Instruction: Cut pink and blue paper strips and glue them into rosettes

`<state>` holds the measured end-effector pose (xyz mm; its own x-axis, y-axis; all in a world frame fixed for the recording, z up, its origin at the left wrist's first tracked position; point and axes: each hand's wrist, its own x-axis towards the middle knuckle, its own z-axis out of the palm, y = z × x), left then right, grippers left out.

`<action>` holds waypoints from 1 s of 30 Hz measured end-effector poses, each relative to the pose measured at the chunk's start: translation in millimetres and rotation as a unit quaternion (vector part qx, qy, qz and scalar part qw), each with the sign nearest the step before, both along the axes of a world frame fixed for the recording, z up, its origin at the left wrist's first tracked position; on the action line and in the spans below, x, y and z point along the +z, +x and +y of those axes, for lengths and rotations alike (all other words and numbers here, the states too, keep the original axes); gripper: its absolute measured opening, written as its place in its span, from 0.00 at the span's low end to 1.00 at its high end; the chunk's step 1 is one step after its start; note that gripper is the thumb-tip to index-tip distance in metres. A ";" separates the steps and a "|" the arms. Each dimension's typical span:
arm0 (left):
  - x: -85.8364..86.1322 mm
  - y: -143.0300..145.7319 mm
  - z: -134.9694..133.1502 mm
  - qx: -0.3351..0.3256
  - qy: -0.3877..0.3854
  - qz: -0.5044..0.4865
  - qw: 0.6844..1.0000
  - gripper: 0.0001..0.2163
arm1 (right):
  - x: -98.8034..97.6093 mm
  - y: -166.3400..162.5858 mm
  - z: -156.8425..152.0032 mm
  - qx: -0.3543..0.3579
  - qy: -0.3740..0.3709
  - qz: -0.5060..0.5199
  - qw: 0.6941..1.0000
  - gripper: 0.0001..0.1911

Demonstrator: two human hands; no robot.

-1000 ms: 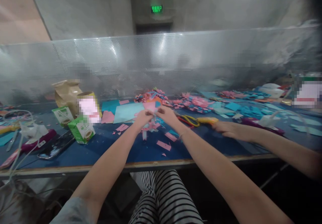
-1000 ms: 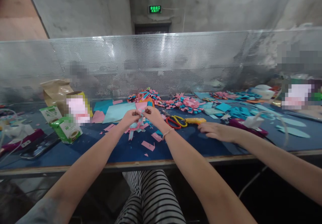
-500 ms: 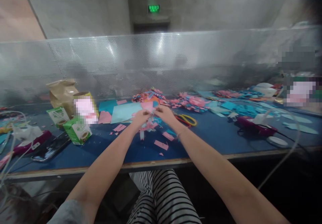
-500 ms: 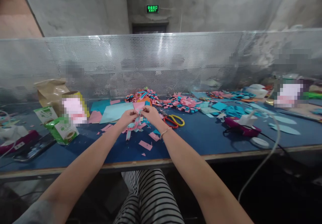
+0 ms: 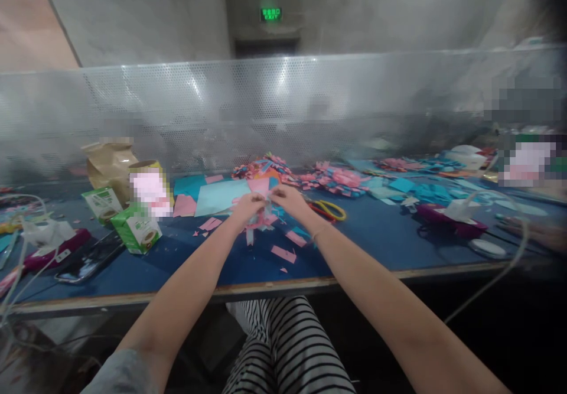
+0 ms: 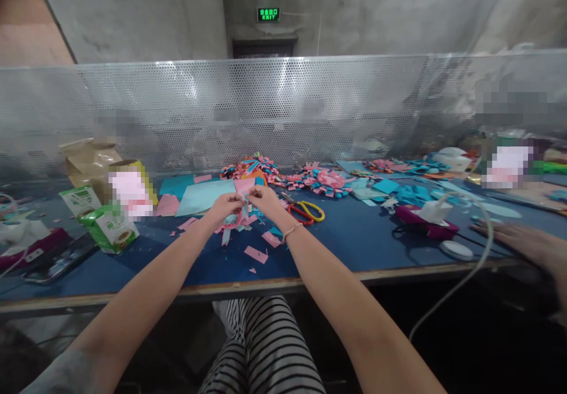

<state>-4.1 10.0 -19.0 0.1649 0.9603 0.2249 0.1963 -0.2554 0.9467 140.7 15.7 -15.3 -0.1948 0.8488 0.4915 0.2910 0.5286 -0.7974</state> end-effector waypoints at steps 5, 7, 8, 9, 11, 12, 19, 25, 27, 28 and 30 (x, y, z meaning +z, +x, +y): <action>4.3 -0.3 -2.2 0.013 0.002 0.016 1.000 0.08 | 0.4 1.0 0.7 0.008 -0.028 0.032 0.999 0.07; 6.2 -0.2 -3.7 0.022 -0.006 0.028 0.999 0.09 | 0.0 1.4 1.7 0.008 -0.035 0.045 0.998 0.08; 7.0 0.0 -4.5 0.025 -0.012 0.029 0.999 0.09 | -0.2 1.6 2.2 0.009 -0.035 0.050 0.998 0.08; 7.6 0.3 -5.3 0.025 -0.020 0.026 0.999 0.09 | -0.5 1.8 2.6 0.009 -0.034 0.054 0.998 0.08; 8.3 1.4 -6.4 0.013 -0.038 -0.001 0.999 0.08 | -0.9 2.3 3.3 0.009 -0.034 0.059 0.998 0.07; 8.5 2.1 -6.7 0.005 -0.049 -0.025 0.998 0.08 | -1.0 2.5 3.6 0.007 -0.036 0.063 0.997 0.07; 11.4 4.6 -7.0 0.034 -0.084 -0.176 0.980 0.09 | -2.2 2.7 6.4 0.014 -0.076 0.120 0.990 0.07; 11.3 3.3 -8.6 0.012 -0.055 -0.165 0.985 0.08 | -4.4 1.5 9.1 0.026 -0.083 0.133 0.987 0.07; 10.3 3.1 -8.5 0.014 -0.043 -0.152 0.987 0.08 | -5.2 1.2 9.6 0.021 -0.077 0.129 0.988 0.07; 9.8 2.9 -8.2 0.018 -0.038 -0.147 0.988 0.08 | -5.7 1.2 9.9 0.018 -0.073 0.126 0.989 0.07; 9.2 2.4 -7.4 0.027 -0.031 -0.134 0.990 0.08 | -7.1 1.1 11.0 0.016 -0.066 0.123 0.990 0.07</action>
<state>-1.7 2.6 -9.8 0.0549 0.9794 0.1944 -0.0519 -0.1916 0.9801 141.8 26.7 -22.5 -0.1105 0.9040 0.4130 0.0639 0.4212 -0.9047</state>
